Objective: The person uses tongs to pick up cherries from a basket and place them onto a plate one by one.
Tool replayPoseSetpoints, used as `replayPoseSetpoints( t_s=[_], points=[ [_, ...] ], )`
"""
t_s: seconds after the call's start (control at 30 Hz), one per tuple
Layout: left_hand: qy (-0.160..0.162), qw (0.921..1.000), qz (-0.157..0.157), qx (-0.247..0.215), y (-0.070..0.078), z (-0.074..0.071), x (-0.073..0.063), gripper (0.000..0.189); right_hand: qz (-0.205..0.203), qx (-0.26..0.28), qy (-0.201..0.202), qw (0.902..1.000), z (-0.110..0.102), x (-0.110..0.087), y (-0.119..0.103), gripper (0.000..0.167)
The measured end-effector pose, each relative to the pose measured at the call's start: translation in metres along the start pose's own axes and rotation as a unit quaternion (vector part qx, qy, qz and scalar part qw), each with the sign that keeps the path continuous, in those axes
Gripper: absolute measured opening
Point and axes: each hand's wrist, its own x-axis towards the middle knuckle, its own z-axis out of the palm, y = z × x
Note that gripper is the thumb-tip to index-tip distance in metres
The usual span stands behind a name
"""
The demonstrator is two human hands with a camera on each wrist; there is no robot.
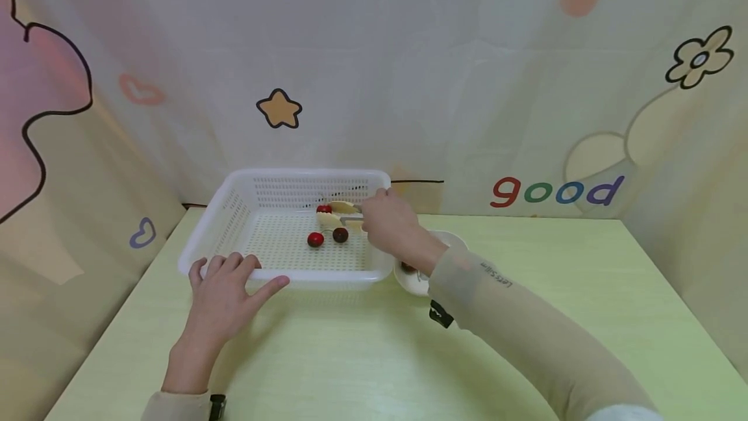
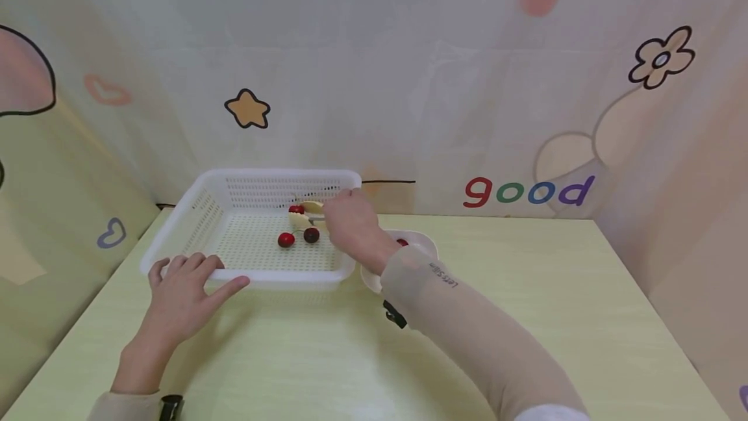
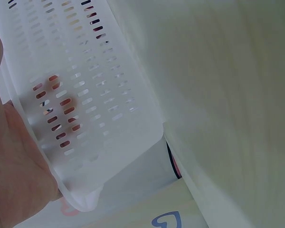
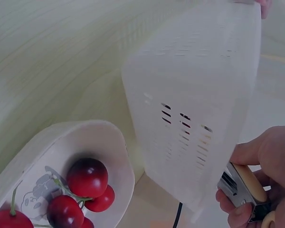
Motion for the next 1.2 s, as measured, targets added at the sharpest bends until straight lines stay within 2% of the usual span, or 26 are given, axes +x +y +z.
replayPoseSetpoints(
  t_s=[0.17,0.4,0.5,0.67,1.03,1.2],
  points=[
    [-0.002,1.0000,-0.002,0.002,0.001,-0.001,0.000,0.063,-0.001,0.052,0.005,0.9986,-0.003,-0.006,0.009,0.024],
    [-0.004,1.0000,-0.005,0.004,0.001,-0.001,0.000,0.063,0.003,0.105,0.021,0.9942,-0.010,-0.016,0.022,0.034],
    [-0.003,1.0000,-0.004,0.005,0.000,0.000,0.001,0.063,0.007,0.110,0.025,0.9936,-0.015,-0.022,0.025,0.037],
    [-0.001,1.0000,-0.002,0.004,0.000,0.000,0.001,0.063,0.009,0.113,0.036,0.9929,-0.021,-0.034,0.037,0.031],
    [-0.011,0.9999,-0.005,0.007,0.002,-0.002,0.000,0.064,0.024,0.157,0.069,0.9849,-0.021,-0.064,0.076,0.028],
    [-0.015,0.9999,-0.004,0.006,0.002,-0.002,0.000,0.065,0.030,0.156,0.087,0.9834,-0.021,-0.078,0.090,0.030]
  ],
)
